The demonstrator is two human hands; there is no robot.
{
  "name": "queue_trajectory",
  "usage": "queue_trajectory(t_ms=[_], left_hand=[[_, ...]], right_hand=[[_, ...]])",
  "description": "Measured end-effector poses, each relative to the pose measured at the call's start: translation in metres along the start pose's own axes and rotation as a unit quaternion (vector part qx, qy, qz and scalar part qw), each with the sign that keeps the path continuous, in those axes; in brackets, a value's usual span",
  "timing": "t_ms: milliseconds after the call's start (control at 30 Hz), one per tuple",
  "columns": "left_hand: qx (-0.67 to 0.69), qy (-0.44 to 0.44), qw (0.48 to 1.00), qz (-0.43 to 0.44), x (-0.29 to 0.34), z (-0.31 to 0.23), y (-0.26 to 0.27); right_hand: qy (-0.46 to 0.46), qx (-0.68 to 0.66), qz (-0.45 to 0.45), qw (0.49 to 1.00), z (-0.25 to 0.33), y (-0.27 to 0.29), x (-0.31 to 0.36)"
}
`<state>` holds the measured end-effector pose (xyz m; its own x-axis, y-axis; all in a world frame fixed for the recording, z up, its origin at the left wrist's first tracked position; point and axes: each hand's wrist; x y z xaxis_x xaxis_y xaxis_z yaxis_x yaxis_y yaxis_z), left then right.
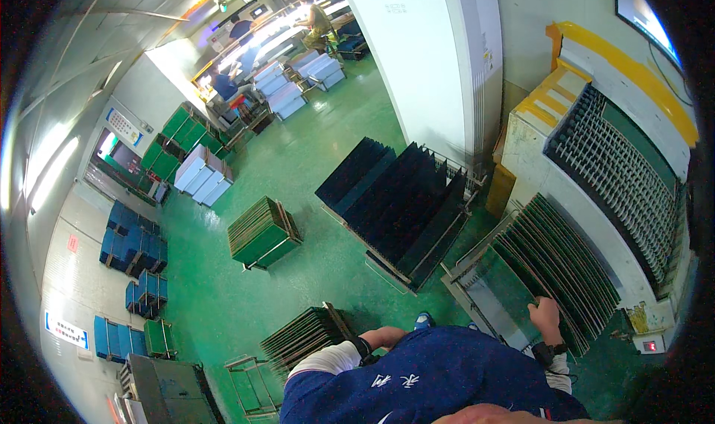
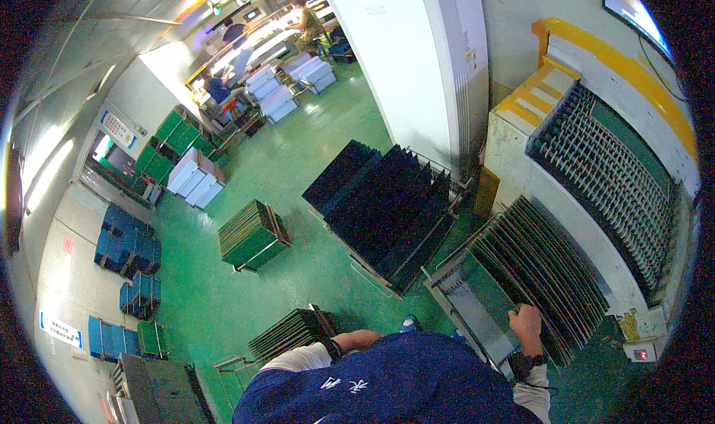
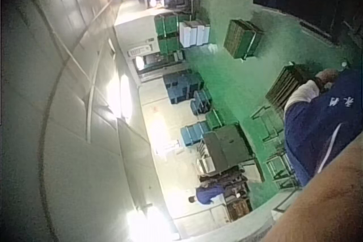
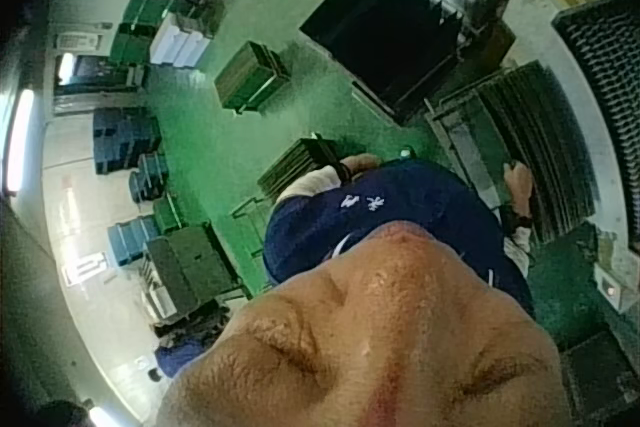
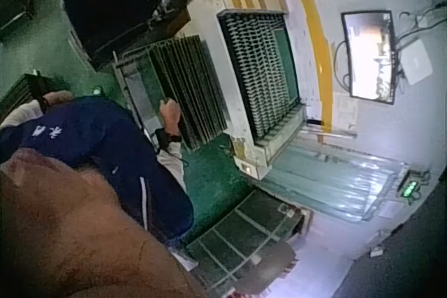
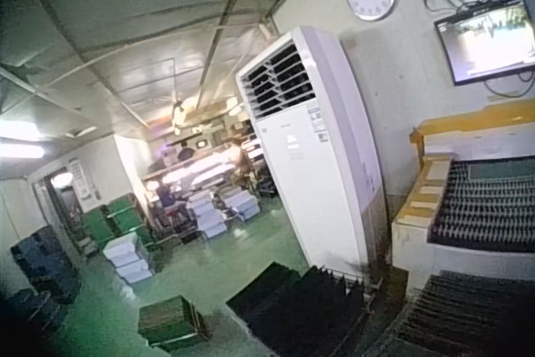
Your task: The recorder loads green glass panels into a processing machine and then organizes them onto a drying rack.
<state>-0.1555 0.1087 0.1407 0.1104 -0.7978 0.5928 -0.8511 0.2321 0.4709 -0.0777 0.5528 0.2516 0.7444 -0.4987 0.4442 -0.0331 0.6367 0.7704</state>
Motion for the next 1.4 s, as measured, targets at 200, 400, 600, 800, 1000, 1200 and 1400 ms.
queue_trajectory(t_ms=[200,400,600,800,1000,1200,1400], left_hand=[[0.051,0.116,0.991,0.035,0.01,-0.02,0.014],[0.039,0.109,0.993,0.032,0.008,-0.022,0.015],[0.11,0.123,0.985,0.05,0.01,-0.027,0.018],[0.031,0.07,0.997,0.002,0.001,-0.002,-0.003],[0.122,0.068,0.99,0.014,0.006,-0.013,0.007],[0.064,0.098,0.993,0.023,0.008,-0.025,0.016],[0.05,0.088,0.995,0.009,0.007,-0.021,0.012]], right_hand=[[0.007,-0.004,-0.005,1.0,-0.002,-0.001,0.0],[0.013,-0.009,-0.004,1.0,-0.002,0.0,0.0],[0.002,0.0,-0.003,1.0,-0.002,-0.001,0.0],[0.015,0.018,-0.02,1.0,-0.009,-0.007,-0.004],[0.026,0.019,-0.019,0.999,-0.01,-0.007,-0.005],[0.029,0.016,-0.017,0.999,-0.013,-0.009,-0.007],[0.024,0.017,-0.013,0.999,-0.011,-0.008,-0.006]])
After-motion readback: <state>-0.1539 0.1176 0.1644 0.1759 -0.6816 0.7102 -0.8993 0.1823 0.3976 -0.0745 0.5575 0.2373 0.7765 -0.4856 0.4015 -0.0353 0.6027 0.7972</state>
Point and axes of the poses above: each hand's wrist, its own x-axis away from the middle knuckle, its own y-axis out of the back of the hand, z = x × y, and after that the axes turned 7 degrees about -x, right-handed
